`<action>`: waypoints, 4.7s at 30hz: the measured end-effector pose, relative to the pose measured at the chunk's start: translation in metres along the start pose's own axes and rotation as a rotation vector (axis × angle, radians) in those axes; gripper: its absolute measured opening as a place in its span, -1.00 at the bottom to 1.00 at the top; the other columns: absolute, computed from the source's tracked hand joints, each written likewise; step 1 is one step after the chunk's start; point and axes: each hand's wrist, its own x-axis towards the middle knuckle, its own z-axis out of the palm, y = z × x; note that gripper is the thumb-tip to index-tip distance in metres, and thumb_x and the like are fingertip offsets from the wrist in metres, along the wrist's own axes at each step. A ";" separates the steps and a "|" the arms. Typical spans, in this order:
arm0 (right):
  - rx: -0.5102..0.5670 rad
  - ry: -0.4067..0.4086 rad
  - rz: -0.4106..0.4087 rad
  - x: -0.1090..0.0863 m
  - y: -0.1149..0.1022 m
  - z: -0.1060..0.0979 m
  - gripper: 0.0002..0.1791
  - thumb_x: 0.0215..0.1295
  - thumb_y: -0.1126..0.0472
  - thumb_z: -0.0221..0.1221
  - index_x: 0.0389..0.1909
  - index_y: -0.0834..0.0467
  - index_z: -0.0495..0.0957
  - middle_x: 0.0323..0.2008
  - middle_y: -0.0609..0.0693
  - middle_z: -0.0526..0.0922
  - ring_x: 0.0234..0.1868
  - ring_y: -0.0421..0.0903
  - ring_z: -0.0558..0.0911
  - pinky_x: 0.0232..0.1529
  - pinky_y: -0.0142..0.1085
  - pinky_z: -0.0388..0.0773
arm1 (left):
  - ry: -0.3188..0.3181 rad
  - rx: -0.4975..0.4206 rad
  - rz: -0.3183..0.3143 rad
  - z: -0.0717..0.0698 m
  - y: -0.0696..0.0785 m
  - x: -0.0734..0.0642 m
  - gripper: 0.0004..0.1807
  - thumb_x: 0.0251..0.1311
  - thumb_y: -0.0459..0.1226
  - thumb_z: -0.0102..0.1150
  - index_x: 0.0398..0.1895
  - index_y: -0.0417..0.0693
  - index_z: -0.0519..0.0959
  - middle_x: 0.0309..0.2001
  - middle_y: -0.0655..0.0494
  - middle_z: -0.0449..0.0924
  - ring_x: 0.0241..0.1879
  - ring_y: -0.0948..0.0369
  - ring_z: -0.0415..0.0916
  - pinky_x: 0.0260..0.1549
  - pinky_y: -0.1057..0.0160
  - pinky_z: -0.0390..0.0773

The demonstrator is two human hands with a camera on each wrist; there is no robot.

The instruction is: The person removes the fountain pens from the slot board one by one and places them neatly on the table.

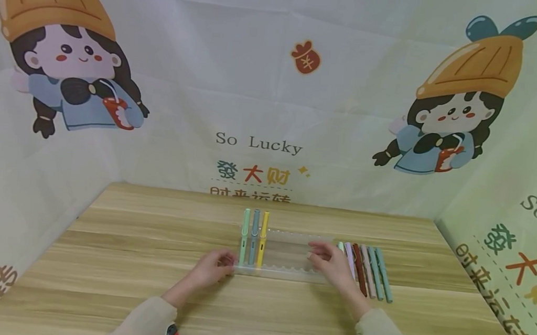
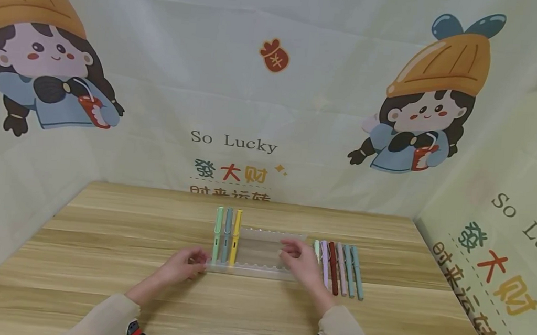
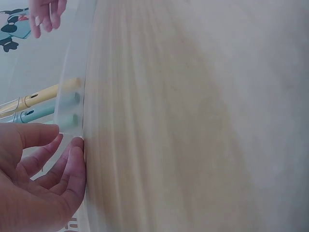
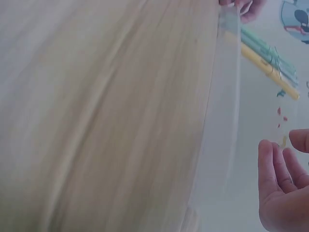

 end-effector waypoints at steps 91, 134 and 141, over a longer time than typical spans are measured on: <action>0.132 0.131 -0.102 0.022 -0.018 0.061 -0.51 0.01 0.50 0.12 0.01 0.21 0.28 -0.26 0.26 0.54 -0.25 0.05 0.52 -0.24 -0.23 0.48 | -0.004 -0.028 -0.005 -0.001 0.001 -0.001 -0.85 0.04 -0.52 0.04 -0.27 -0.37 0.44 -0.42 -0.01 0.46 -0.45 0.17 0.41 -0.55 0.21 0.48; -0.022 0.142 0.024 -0.010 0.008 -0.062 -0.47 0.08 0.43 0.14 0.10 0.29 0.22 -0.22 0.27 0.45 -0.29 -0.05 0.50 -0.35 -0.39 0.48 | 0.005 -0.007 -0.003 0.001 0.002 0.000 -0.86 0.04 -0.50 0.04 -0.29 -0.36 0.45 -0.42 -0.04 0.45 -0.46 0.19 0.40 -0.58 0.25 0.47; 0.050 0.169 -0.080 -0.016 0.020 -0.080 -0.54 0.05 0.35 0.17 0.01 0.27 0.30 -0.34 0.12 0.49 -0.39 -0.19 0.48 -0.43 -0.44 0.47 | 0.009 -0.006 -0.010 0.001 0.002 0.001 -0.85 0.04 -0.50 0.05 -0.28 -0.36 0.45 -0.43 -0.04 0.45 -0.47 0.19 0.39 -0.58 0.24 0.47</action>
